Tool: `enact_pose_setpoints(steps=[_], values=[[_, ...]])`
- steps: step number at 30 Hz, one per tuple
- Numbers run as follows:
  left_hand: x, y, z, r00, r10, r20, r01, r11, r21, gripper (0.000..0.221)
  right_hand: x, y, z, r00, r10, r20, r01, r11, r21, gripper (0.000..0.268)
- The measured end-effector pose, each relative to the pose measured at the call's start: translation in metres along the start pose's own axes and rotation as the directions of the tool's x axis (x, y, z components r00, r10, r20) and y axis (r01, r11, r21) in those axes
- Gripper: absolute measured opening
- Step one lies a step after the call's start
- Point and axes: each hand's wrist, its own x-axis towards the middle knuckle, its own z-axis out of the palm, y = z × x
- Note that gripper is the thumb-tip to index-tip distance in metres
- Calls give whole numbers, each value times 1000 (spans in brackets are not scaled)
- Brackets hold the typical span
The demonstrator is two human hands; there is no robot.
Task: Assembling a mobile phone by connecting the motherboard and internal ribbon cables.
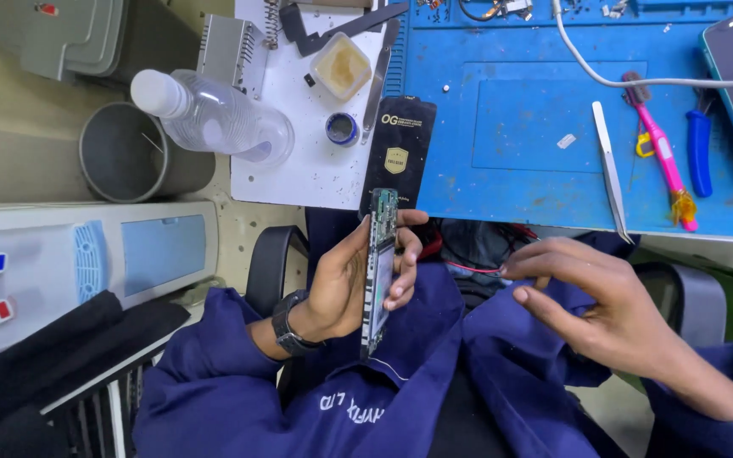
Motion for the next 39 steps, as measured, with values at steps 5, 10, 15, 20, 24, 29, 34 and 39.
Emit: enact_pose_setpoints(steps=[5,10,15,20,24,29,34,39], values=[[2,0,-4,999,-6,51,10,998,-65,67,39,-12,-8,992,-60,107,77,983,-165,16],[-1,-3,-26,989,8,146,23,978,-210,79,55,-15,17,971,-168,168,204,951,-233,14],[-4,-1,-13,990,69,125,-43,979,-200,112,57,-22,34,965,-241,101,258,940,-222,11],[-8,-15,-10,991,69,112,-55,990,-127,96,49,-16,44,977,-203,58,210,967,-147,7],[-4,-19,-10,1000,16,-26,-18,999,-44,72,28,3,44,998,11,-64,-17,995,-99,13],[18,-13,12,964,-101,-244,131,985,109,77,6,19,32,971,238,-38,-238,971,2,18],[58,-23,28,970,68,-232,-11,971,241,63,0,13,29,958,286,-18,-285,957,47,36],[96,-36,42,976,180,-123,-158,972,173,52,3,21,29,960,198,-197,-265,868,-419,83]])
